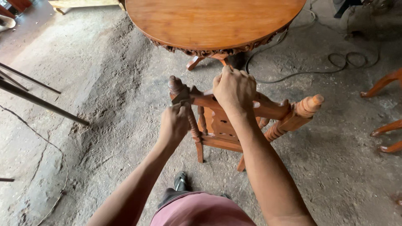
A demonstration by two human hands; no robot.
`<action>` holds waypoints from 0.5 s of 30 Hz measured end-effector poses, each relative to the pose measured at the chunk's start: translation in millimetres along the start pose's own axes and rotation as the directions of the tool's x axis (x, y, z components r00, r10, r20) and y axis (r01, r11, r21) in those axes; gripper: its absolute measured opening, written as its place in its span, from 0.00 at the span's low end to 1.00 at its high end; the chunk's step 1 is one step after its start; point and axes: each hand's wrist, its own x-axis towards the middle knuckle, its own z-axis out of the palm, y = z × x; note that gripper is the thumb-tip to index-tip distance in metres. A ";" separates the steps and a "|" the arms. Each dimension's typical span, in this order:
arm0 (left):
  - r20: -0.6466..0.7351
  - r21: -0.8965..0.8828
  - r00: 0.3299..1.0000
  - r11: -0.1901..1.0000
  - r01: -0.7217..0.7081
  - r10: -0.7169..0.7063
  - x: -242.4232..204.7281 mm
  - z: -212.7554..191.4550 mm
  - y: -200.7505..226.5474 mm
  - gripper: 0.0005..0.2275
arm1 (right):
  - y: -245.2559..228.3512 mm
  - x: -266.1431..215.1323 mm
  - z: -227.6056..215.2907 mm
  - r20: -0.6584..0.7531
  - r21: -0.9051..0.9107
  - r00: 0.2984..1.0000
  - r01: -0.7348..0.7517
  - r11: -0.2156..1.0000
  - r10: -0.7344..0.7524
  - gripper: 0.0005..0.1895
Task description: The person sands the surfaces of a wooden chair using sandpaper, handling the backrest, legs, and seat to reach all areas.
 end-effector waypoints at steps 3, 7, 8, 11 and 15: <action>-0.095 -0.049 0.968 0.970 -0.238 0.233 -6.9 -2.6 2.7 0.17 | 0.6 -1.6 0.2 0.012 0.005 1.000 -0.002 1.000 0.002 0.07; 0.142 0.486 0.926 0.790 -0.374 0.351 10.8 22.6 0.6 0.16 | 0.8 -2.8 0.6 -0.029 -0.014 0.999 0.030 0.999 -0.031 0.09; 0.205 0.510 0.903 0.747 -0.427 0.376 7.9 22.6 -4.4 0.26 | 0.0 -3.4 -1.5 -0.010 0.018 1.000 0.019 1.000 -0.019 0.08; 0.406 0.447 0.913 0.867 -0.218 0.020 -18.3 -0.1 -43.9 0.17 | 3.6 -4.2 -5.1 0.030 0.059 1.000 0.002 0.998 -0.004 0.07; 0.179 -0.114 0.865 0.883 -0.455 0.469 -32.0 -41.1 -82.4 0.11 | 6.6 -19.2 -20.4 -0.055 0.291 0.990 0.140 0.947 -0.129 0.07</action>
